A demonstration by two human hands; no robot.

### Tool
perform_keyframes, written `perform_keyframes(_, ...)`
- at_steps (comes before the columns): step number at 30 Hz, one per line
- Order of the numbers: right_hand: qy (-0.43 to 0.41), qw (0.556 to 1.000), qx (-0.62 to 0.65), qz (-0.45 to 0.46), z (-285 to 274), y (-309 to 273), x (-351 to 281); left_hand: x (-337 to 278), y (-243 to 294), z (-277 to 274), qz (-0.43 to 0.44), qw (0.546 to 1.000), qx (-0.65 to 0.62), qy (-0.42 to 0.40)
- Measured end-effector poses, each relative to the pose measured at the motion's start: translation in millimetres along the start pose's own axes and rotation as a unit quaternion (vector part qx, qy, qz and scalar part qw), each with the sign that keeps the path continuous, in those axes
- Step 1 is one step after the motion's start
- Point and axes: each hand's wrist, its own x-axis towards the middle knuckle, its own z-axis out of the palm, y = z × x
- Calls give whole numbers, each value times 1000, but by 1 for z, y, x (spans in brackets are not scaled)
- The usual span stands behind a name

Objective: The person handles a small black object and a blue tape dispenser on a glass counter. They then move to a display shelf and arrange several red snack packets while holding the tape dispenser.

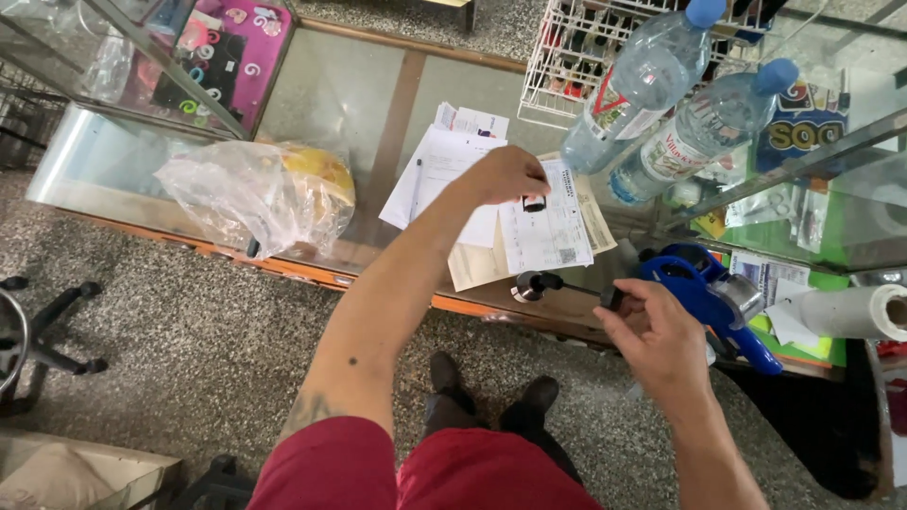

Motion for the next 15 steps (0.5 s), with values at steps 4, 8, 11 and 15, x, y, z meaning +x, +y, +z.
perform_keyframes(4, -1, 997, 53, 48, 2, 9, 1, -52, 3, -22, -77, 988, -135, 25)
perform_keyframes(8, 8, 981, 172, 89, 4, 11, 6, -91, 0, -17, -58, 923, -376, 67)
perform_keyframes(11, 2, 955, 282, 88, 5, 22, 7, -110, -6, -5, -43, 900, -430, 56)
perform_keyframes(15, 8, 930, 363, 53, 9, 32, 10, -132, 0, 7, -31, 894, -443, 59)
